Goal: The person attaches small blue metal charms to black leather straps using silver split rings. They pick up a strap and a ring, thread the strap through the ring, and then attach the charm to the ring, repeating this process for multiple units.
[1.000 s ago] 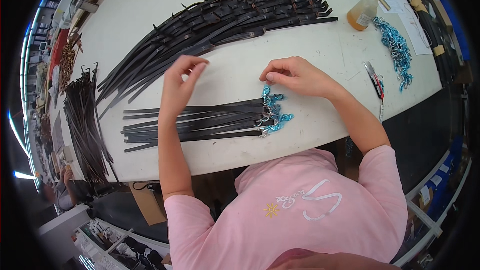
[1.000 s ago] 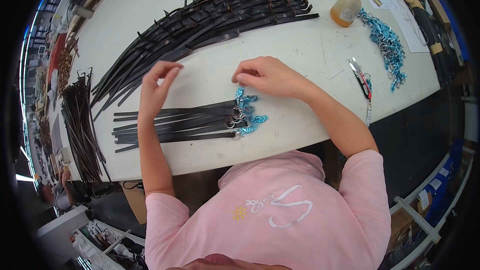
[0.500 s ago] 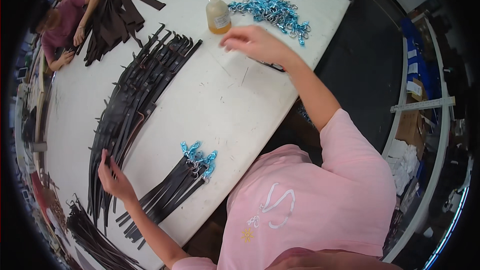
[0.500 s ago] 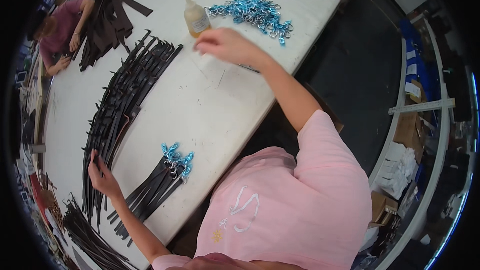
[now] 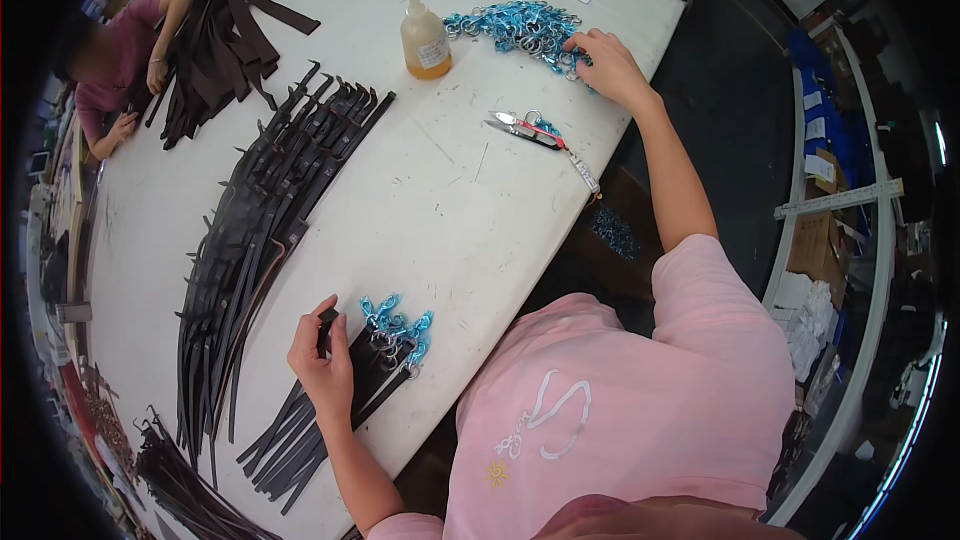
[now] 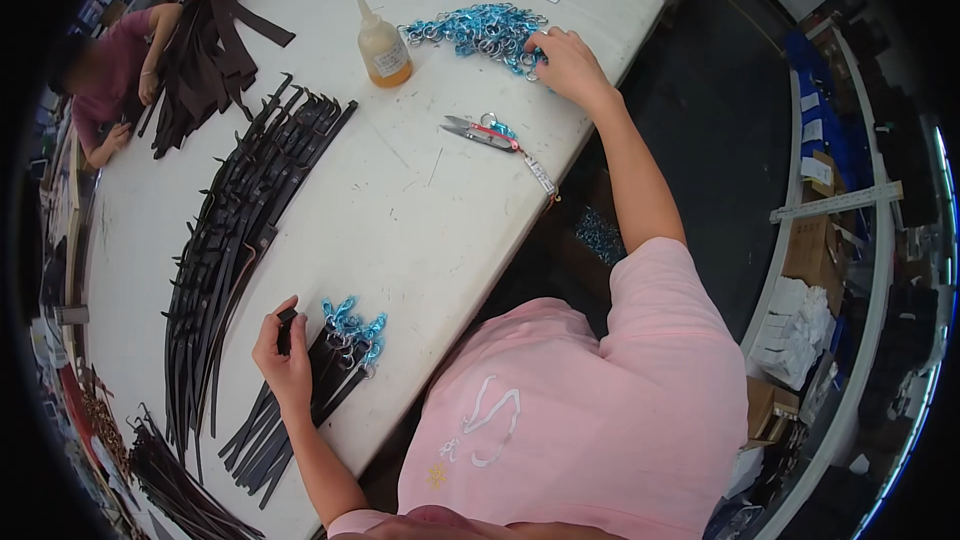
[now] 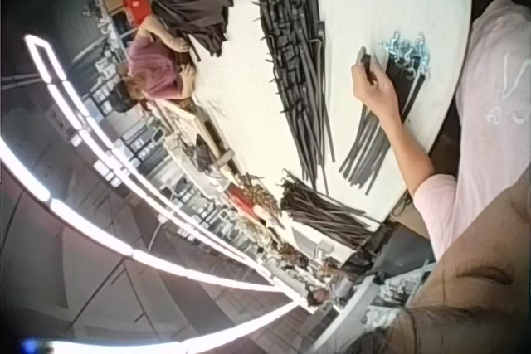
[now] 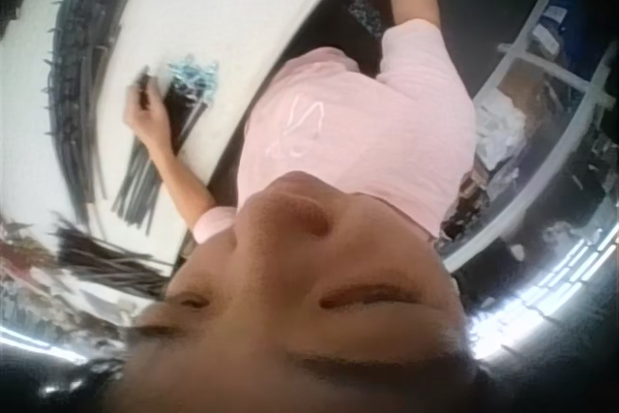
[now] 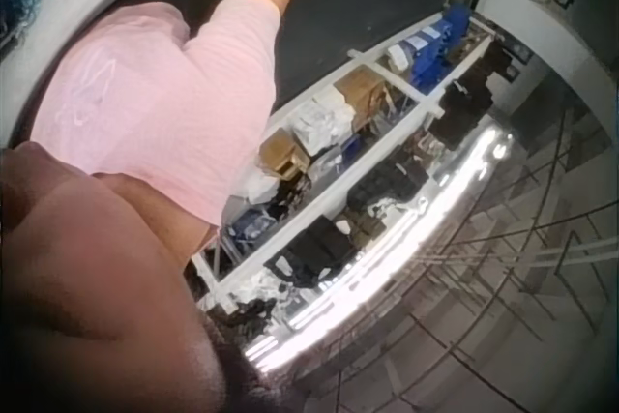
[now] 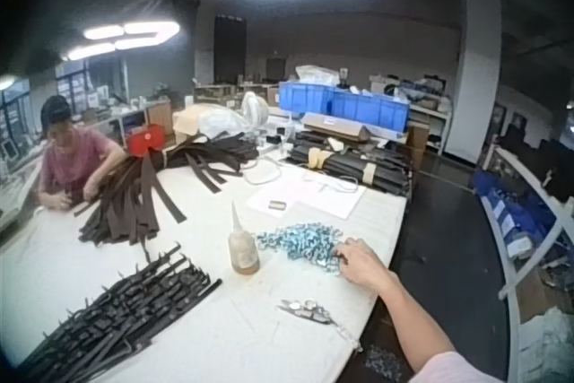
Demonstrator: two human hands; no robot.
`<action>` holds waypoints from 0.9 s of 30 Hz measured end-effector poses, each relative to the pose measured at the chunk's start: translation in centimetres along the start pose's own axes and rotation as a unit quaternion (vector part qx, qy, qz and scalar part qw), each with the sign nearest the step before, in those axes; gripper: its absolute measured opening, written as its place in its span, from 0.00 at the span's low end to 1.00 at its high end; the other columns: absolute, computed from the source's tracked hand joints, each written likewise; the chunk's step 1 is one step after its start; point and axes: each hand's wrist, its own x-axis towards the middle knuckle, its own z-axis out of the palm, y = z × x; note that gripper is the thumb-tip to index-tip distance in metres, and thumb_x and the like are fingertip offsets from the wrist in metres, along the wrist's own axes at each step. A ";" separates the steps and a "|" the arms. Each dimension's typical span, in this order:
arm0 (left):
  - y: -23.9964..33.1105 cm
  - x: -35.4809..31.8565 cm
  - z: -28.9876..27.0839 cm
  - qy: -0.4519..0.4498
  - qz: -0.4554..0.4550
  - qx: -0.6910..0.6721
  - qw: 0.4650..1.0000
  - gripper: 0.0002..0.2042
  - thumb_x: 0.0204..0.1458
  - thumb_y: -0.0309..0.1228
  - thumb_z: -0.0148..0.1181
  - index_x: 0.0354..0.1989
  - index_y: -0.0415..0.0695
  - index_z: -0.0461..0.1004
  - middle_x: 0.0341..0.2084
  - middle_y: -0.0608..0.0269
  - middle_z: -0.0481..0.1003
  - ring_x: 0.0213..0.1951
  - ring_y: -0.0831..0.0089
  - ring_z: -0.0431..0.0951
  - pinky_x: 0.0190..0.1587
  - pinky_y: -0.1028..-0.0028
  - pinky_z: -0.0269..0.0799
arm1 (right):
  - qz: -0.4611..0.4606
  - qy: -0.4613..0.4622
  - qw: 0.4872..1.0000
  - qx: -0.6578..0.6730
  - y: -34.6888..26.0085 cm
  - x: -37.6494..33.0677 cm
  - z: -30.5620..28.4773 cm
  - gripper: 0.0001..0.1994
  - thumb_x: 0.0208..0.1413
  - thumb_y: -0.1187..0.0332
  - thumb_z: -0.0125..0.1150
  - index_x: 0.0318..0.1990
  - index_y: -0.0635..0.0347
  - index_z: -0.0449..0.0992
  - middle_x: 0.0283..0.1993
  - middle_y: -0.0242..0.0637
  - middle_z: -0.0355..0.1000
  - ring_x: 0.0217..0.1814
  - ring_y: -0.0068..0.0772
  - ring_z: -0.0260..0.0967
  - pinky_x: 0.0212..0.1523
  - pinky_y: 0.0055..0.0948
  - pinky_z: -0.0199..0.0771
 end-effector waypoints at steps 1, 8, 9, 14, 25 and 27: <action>0.1 0.0 0.0 -0.002 0.007 0.004 1.000 0.08 0.59 0.20 0.61 0.46 0.35 0.80 0.24 0.69 0.72 0.23 0.85 0.60 0.25 0.80 0.55 | -0.003 -0.002 1.000 -0.013 0.0 -0.2 0.1 0.15 0.55 0.76 0.56 0.50 0.53 0.76 0.47 0.40 0.72 0.55 0.44 0.68 0.58 0.40 0.68; 0.4 -0.5 -0.1 0.003 0.032 0.027 0.999 0.11 0.56 0.19 0.63 0.47 0.40 0.81 0.25 0.66 0.73 0.21 0.81 0.62 0.24 0.79 0.58 | -0.038 -0.052 0.998 -0.016 -1.1 0.3 -1.3 0.09 0.53 0.76 0.59 0.42 0.55 0.74 0.43 0.39 0.75 0.51 0.46 0.70 0.53 0.43 0.71; 0.3 -0.5 -0.1 0.005 0.031 0.023 0.999 0.11 0.55 0.19 0.64 0.47 0.40 0.81 0.26 0.66 0.73 0.21 0.81 0.62 0.24 0.79 0.57 | -0.052 -0.059 0.997 -0.009 -1.1 0.3 -1.5 0.09 0.53 0.77 0.59 0.41 0.55 0.74 0.42 0.39 0.75 0.50 0.47 0.70 0.52 0.43 0.71; 0.9 -0.1 -0.3 -0.004 0.017 0.000 1.000 0.12 0.53 0.21 0.67 0.46 0.41 0.81 0.23 0.68 0.74 0.20 0.84 0.62 0.23 0.79 0.56 | -0.069 -0.054 0.990 0.108 -2.5 0.2 -4.3 0.06 0.53 0.76 0.63 0.39 0.59 0.78 0.37 0.37 0.78 0.43 0.37 0.76 0.47 0.34 0.75; -0.3 0.6 -0.9 0.048 -0.051 -0.214 0.974 0.13 0.67 0.37 0.56 0.43 0.39 0.81 0.18 0.75 0.70 0.19 0.86 0.56 0.23 0.79 0.50 | -0.304 -0.302 0.733 0.529 -30.3 -5.1 -0.9 0.05 0.59 0.81 0.61 0.42 0.66 0.75 0.41 0.36 0.79 0.46 0.26 0.80 0.52 0.25 0.79; -1.0 0.6 -1.7 -0.006 -0.128 -0.312 0.941 0.15 0.69 0.40 0.53 0.39 0.40 0.79 0.21 0.75 0.72 0.21 0.87 0.54 0.24 0.78 0.50 | -0.286 -0.328 0.721 0.539 -32.4 -6.7 2.2 0.05 0.59 0.81 0.61 0.41 0.66 0.74 0.40 0.37 0.79 0.45 0.27 0.80 0.50 0.25 0.79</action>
